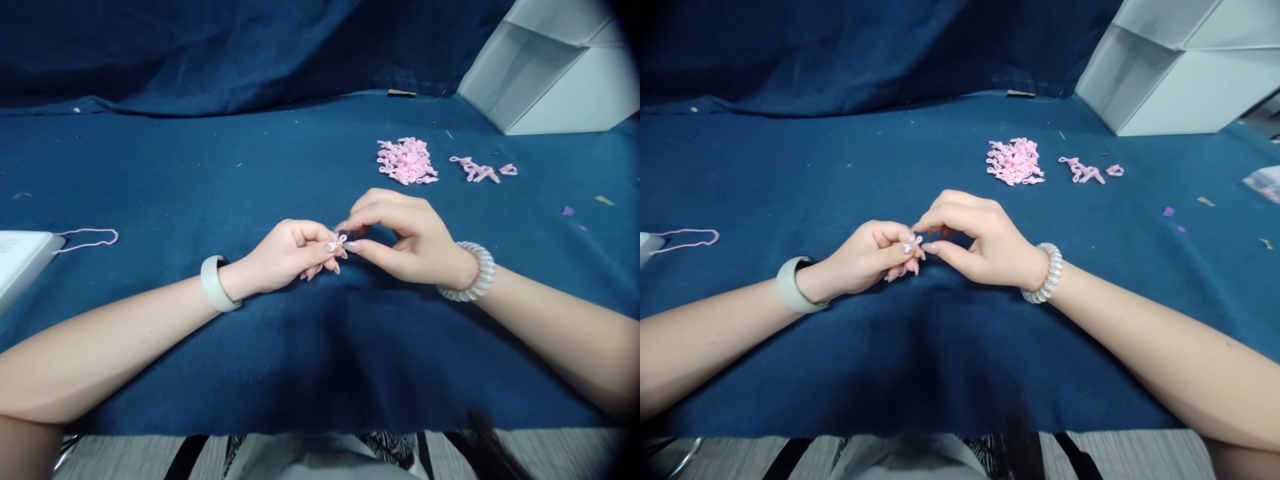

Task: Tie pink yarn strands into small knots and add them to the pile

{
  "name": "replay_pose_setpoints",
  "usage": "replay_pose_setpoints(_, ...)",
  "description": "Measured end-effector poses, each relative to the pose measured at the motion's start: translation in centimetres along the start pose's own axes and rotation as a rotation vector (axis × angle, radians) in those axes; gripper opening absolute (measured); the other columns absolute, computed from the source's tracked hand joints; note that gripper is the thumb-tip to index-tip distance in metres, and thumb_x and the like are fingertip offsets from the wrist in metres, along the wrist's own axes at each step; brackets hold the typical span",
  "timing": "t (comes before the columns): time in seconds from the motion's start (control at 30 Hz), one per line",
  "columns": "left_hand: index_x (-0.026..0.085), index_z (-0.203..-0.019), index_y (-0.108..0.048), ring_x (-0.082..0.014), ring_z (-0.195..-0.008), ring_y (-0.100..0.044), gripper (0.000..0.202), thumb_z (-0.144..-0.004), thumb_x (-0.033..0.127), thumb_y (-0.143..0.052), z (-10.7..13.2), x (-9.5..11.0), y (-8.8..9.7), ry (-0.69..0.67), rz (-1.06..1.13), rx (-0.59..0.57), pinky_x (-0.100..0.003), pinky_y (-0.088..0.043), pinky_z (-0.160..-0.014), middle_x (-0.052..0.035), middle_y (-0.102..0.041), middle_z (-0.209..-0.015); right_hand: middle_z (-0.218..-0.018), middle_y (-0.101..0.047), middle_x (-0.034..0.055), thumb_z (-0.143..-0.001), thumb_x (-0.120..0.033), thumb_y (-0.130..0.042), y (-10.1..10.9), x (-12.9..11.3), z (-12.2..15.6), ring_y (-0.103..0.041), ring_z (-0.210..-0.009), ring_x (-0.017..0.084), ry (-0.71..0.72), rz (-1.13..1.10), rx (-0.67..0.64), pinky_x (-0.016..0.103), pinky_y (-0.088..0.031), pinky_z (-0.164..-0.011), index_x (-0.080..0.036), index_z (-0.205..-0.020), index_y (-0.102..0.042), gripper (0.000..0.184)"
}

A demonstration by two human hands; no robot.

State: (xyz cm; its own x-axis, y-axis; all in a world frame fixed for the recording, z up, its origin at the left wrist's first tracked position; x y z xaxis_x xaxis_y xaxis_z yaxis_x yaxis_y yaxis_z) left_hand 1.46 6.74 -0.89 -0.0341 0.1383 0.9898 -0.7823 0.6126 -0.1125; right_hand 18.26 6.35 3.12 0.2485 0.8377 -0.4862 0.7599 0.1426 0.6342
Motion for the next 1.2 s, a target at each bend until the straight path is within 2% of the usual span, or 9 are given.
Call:
replay_pose_setpoints(0.13,0.011,-0.078,-0.065,-0.0018,-0.043,-0.046,0.024,-0.08,0.034,-0.068,0.0,0.02,-0.04,0.0,0.019,-0.016,-0.012,-0.035,-0.041,-0.0014,-0.065,-0.064,-0.082,-0.064,0.005,-0.089,-0.02,-0.05,0.08,-0.32,0.03,-0.06,-0.079,0.014,0.022,0.1,-0.001,0.029,-0.05,-0.072,-0.019,-0.088,-0.066,0.016)
replay_pose_setpoints(0.3,0.011,-0.08,-0.066,-0.0018,-0.043,-0.046,0.022,-0.08,0.033,-0.068,0.01,0.0,-0.04,0.003,0.029,-0.014,-0.012,-0.035,-0.041,-0.0015,-0.065,-0.064,-0.079,-0.064,0.0041,-0.087,-0.015,-0.051,0.06,-0.59,0.12,-0.06,-0.076,0.014,0.05,0.144,0.025,0.029,-0.05,-0.071,-0.02,-0.084,-0.066,0.016)
replay_pose_setpoints(0.47,0.011,-0.078,-0.065,-0.002,-0.043,-0.046,0.023,-0.08,0.033,-0.069,0.07,-0.05,0.09,0.006,0.034,-0.003,-0.012,-0.035,-0.04,-0.0021,-0.066,-0.065,-0.08,-0.065,0.0056,-0.085,-0.018,-0.056,0.13,-0.62,0.12,-0.061,-0.077,0.015,0.047,0.141,0.035,0.03,-0.051,-0.071,-0.018,-0.085,-0.066,0.01)
replay_pose_setpoints(0.6,0.01,-0.077,-0.065,-0.0015,-0.043,-0.046,0.022,-0.08,0.032,-0.068,0.05,-0.07,0.11,0.003,0.037,-0.007,-0.012,-0.035,-0.04,-0.0017,-0.066,-0.065,-0.081,-0.065,0.0052,-0.087,-0.02,-0.054,0.12,-0.71,0.03,-0.062,-0.078,0.015,0.044,0.159,0.02,0.03,-0.052,-0.072,-0.02,-0.087,-0.066,0.012)
replay_pose_setpoints(0.9,0.009,-0.077,-0.064,-0.0014,-0.042,-0.046,0.023,-0.079,0.032,-0.069,-0.02,0.02,0.09,0.009,0.066,0.002,-0.011,-0.035,-0.039,-0.0017,-0.066,-0.064,-0.076,-0.064,0.0054,-0.084,-0.013,-0.059,-0.04,-0.77,-0.07,-0.06,-0.072,0.012,0.164,0.169,0.074,0.026,-0.052,-0.07,-0.015,-0.084,-0.065,0.007)
replay_pose_setpoints(1.2,0.009,-0.078,-0.065,-0.0012,-0.041,-0.047,0.023,-0.08,0.031,-0.069,-0.11,0.0,0.03,0.01,0.051,0.002,-0.011,-0.036,-0.039,-0.0026,-0.067,-0.065,-0.073,-0.065,0.0022,-0.084,-0.015,-0.056,0.09,-0.65,-0.05,-0.062,-0.069,0.012,0.134,0.193,0.103,0.025,-0.052,-0.066,-0.021,-0.077,-0.066,0.014)
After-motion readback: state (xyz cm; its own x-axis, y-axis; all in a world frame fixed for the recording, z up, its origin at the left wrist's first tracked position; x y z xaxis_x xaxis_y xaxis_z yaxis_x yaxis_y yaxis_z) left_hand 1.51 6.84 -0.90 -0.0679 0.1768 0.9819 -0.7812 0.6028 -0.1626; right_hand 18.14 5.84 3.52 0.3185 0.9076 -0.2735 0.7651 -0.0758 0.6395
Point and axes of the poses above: each hand's wrist, its own z-axis away from the middle knuckle, its own y-axis out of the back of the hand, x = y × z, the point moved 3 cm from there along -z, towards the middle knuckle
